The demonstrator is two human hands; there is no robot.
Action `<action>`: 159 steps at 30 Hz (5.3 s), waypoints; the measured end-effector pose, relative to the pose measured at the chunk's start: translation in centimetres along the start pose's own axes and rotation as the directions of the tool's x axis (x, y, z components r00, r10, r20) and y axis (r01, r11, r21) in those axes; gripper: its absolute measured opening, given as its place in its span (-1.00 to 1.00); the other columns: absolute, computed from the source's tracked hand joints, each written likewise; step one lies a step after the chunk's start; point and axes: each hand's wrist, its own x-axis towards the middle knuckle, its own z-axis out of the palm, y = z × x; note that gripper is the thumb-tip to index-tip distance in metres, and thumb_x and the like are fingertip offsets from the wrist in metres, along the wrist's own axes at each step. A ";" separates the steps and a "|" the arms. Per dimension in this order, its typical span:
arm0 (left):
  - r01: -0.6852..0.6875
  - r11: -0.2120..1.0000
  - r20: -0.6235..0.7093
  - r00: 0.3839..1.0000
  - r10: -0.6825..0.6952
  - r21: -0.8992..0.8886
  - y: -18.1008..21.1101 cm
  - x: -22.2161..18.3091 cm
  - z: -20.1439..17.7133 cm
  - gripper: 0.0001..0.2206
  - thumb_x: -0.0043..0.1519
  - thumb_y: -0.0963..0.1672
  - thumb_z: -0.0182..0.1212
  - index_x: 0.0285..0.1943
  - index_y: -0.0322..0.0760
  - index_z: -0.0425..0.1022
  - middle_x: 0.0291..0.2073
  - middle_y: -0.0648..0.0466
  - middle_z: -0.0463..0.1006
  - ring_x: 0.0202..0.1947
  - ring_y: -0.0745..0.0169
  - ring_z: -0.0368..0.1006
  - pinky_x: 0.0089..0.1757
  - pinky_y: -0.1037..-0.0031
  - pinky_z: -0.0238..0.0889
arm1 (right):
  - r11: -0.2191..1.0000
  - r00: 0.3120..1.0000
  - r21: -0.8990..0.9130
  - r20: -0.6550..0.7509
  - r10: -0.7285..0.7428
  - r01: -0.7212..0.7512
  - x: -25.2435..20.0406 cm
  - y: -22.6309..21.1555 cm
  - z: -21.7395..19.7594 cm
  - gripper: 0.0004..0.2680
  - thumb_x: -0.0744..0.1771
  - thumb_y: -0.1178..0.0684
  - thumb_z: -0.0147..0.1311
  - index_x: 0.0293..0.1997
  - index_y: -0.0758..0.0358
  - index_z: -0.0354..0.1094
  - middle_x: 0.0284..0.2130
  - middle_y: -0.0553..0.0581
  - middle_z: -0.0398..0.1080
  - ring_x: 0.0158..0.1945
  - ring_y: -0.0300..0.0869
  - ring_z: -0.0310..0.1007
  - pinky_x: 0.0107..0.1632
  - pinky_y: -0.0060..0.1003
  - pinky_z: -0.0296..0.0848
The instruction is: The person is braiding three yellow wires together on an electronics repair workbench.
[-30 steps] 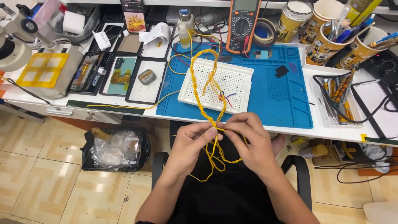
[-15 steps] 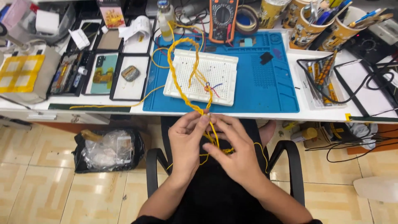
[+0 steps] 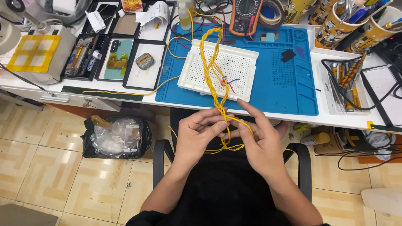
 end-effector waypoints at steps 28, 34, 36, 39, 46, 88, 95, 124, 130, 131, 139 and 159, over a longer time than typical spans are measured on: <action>-0.272 0.883 -0.094 0.939 0.330 0.383 -0.7 0.1 -1.8 -0.91 0.48 -0.25 0.18 0.11 -0.34 0.44 -0.25 0.01 0.56 -0.53 0.31 0.52 -0.32 0.54 0.49 | 0.957 0.801 -0.229 0.532 0.275 -0.176 -5.4 -2.4 -2.7 -0.74 0.52 -0.02 -0.15 0.25 0.09 0.50 -0.26 0.00 0.64 -0.29 -0.31 0.64 -0.37 -0.43 0.60; -0.136 0.910 -0.100 0.977 0.189 0.391 -0.3 0.1 -1.4 -0.91 0.48 -0.24 0.13 0.11 -0.37 0.38 -0.14 -0.10 0.54 -0.65 0.20 0.48 -0.43 0.47 0.43 | 0.939 0.632 -0.272 0.696 0.342 -0.209 -6.2 0.8 -2.2 -0.76 0.57 -0.08 -0.18 0.26 -0.01 0.48 -0.32 -0.06 0.52 -0.27 -0.25 0.52 -0.03 -0.35 0.47; -0.091 0.933 -0.074 0.990 0.124 0.348 -0.1 0.2 -1.3 -0.92 0.48 -0.23 0.12 0.10 -0.36 0.38 -0.33 -0.17 0.57 -0.73 0.20 0.45 -0.52 0.49 0.35 | 0.958 0.666 -0.251 0.692 0.279 -0.141 -6.2 2.4 -1.7 -0.79 0.58 -0.04 -0.15 0.24 -0.01 0.48 -0.36 -0.10 0.52 -0.28 -0.24 0.54 0.02 -0.35 0.48; -0.054 0.977 -0.023 0.998 0.060 0.206 -0.6 -0.5 -2.2 -0.91 0.44 -0.19 0.17 0.05 -0.29 0.37 -0.16 -0.46 0.78 -0.83 0.18 0.38 -0.62 0.56 0.27 | 0.978 0.739 -0.211 0.659 0.142 0.000 -6.9 4.7 -0.7 -0.83 0.58 0.03 -0.11 0.15 0.15 0.47 -0.42 -0.08 0.54 -0.28 -0.12 0.62 -0.02 -0.28 0.52; -0.013 0.998 0.052 0.999 0.010 0.055 -1.4 0.0 -4.0 -0.83 0.40 -0.15 0.29 0.04 -0.30 0.42 -0.22 -0.45 0.80 -0.18 -0.21 0.84 -0.20 0.36 0.61 | 0.910 0.850 -0.415 0.478 0.219 -0.001 -6.7 9.2 -0.9 -0.86 0.54 0.02 -0.14 -0.04 0.07 0.37 -0.58 -0.01 0.41 -0.49 -0.07 0.48 -0.22 -0.19 0.45; -0.236 0.662 0.183 0.972 0.149 0.712 -2.3 -3.3 -0.7 -0.85 0.38 -0.14 0.32 0.09 -0.16 0.68 -0.02 0.23 0.81 -0.14 0.37 0.81 -0.19 0.60 0.65 | 0.936 0.984 -0.329 0.077 0.159 -0.125 -4.3 1.4 -2.3 -0.69 0.43 0.10 0.12 0.37 0.07 0.51 -0.06 0.02 0.69 -0.47 -0.31 0.69 -0.14 -0.46 0.69; -0.135 0.741 0.134 0.989 0.062 0.658 -2.1 -2.9 -0.9 -0.86 0.41 -0.12 0.25 0.08 -0.14 0.65 -0.15 0.19 0.79 -0.36 0.38 0.80 -0.36 0.63 0.60 | 0.930 0.926 -0.178 0.149 0.348 -0.321 -3.1 1.9 -1.9 -0.66 0.44 0.00 0.01 0.44 0.02 0.41 0.05 0.08 0.76 -0.34 -0.28 0.85 -0.74 -0.44 0.47; 0.123 0.969 -0.030 0.992 -0.119 0.213 -1.9 -3.0 -0.7 -0.78 0.27 -0.22 0.45 0.09 -0.38 0.67 -0.30 -0.10 0.81 -0.36 0.19 0.79 -0.21 0.47 0.72 | 0.903 0.989 -0.425 0.148 -0.001 0.065 -4.5 1.8 0.2 -0.56 0.44 0.06 0.12 0.58 0.04 0.22 0.54 0.12 0.33 0.00 -0.19 0.34 -0.20 -0.43 0.55; 0.118 0.992 -0.051 0.992 -0.116 0.053 -2.4 -2.7 -1.3 -0.71 0.17 -0.32 0.52 0.05 -0.40 0.64 -0.23 -0.19 0.82 -0.23 0.07 0.82 -0.09 0.30 0.77 | 0.940 0.963 -0.335 0.270 0.025 0.069 -4.5 1.8 0.5 -0.47 0.45 0.08 0.12 0.67 0.12 -0.03 0.68 0.22 0.00 0.47 -0.15 0.35 -0.25 -0.47 0.61; 0.124 0.992 -0.044 0.991 -0.123 0.031 -2.6 -2.7 -1.5 -0.70 0.17 -0.33 0.51 0.08 -0.41 0.65 -0.20 -0.19 0.84 -0.17 0.03 0.83 -0.03 0.31 0.73 | 0.948 0.955 -0.302 0.297 -0.005 0.099 -4.5 2.0 0.4 -0.47 0.46 0.12 0.10 0.68 0.15 -0.07 0.69 0.25 -0.05 0.72 0.02 0.03 -0.04 -0.44 0.69; 0.064 0.992 0.029 0.998 -0.062 -0.110 -4.1 -3.0 -2.7 -0.76 0.22 -0.36 0.46 0.03 -0.41 0.61 -0.04 -0.08 0.68 -0.25 0.04 0.76 -0.09 0.32 0.67 | 0.943 0.909 -0.269 0.410 -0.072 0.197 -4.2 2.5 -0.7 -0.46 0.50 0.06 0.04 0.72 0.20 -0.16 0.73 0.29 -0.20 0.73 0.19 -0.02 0.64 0.09 0.02; 0.108 0.942 -0.321 0.947 0.000 0.318 1.7 -2.6 -6.0 -0.82 0.23 -0.34 0.45 -0.06 -0.37 0.62 -0.10 -0.07 0.77 -0.02 0.09 0.79 0.09 0.39 0.65 | 0.899 0.985 -0.433 0.172 0.012 0.065 -2.5 3.6 -12.5 -0.75 0.43 0.00 0.24 -0.42 0.13 0.29 -0.31 -0.04 0.46 -0.24 -0.24 0.44 -0.15 -0.36 0.32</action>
